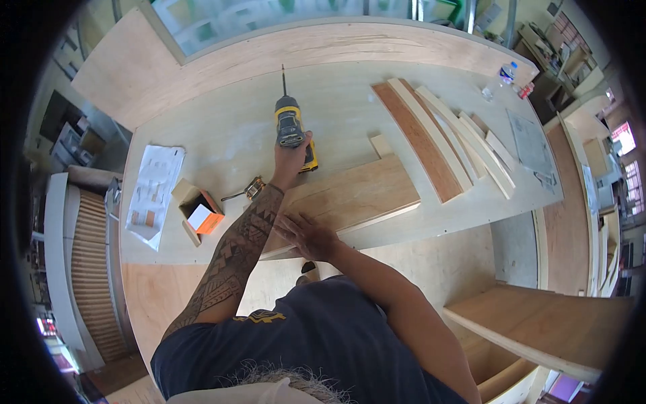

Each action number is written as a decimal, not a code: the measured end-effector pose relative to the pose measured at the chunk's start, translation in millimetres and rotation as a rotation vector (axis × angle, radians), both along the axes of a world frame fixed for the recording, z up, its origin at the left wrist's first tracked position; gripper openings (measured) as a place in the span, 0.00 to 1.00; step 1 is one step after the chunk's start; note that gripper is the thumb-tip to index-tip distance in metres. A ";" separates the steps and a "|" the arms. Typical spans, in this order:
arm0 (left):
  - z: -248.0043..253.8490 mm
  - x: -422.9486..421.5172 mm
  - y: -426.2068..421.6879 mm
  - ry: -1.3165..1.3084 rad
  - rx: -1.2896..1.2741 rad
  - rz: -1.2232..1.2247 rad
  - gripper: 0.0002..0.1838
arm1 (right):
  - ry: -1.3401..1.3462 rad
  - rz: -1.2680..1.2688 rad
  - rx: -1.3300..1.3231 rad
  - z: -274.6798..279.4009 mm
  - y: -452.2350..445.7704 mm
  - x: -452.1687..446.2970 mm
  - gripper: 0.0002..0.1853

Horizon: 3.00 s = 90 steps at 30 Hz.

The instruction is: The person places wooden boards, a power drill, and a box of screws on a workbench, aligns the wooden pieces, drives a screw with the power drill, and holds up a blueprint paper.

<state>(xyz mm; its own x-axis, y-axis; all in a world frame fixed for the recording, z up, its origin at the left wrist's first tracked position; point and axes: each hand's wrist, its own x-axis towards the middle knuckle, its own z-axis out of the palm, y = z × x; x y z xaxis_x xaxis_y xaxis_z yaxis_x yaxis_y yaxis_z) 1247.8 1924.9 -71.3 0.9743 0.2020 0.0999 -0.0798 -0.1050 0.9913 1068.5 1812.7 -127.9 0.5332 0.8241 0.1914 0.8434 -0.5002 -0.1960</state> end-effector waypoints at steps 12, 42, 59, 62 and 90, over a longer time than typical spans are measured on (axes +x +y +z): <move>105.7 -115.6 92.3 -0.109 0.036 -0.076 0.25 | -0.015 0.040 0.053 -0.3 1.6 5.3 0.47; 115.4 -352.0 322.2 0.701 0.131 -0.165 0.19 | 0.013 -0.039 0.031 7.7 6.4 2.8 0.46; 160.2 -301.3 313.2 0.923 0.389 -0.256 0.18 | 0.017 -0.073 0.026 1.5 5.7 -0.1 0.47; 163.1 -296.7 312.7 0.883 0.363 -0.313 0.18 | 0.015 -0.068 0.042 2.6 4.6 0.8 0.47; 227.3 -205.3 213.4 1.197 0.862 -0.428 0.24 | -0.080 -0.053 0.121 0.5 3.5 1.9 0.43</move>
<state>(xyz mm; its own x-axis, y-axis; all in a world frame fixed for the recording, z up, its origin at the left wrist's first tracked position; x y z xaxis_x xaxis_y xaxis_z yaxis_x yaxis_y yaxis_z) 1042.5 2138.3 156.0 0.5347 0.1881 -0.8238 0.5216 -0.8405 0.1466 1070.5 1816.2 -127.4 0.5543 0.7635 0.3314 0.8319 -0.5210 -0.1911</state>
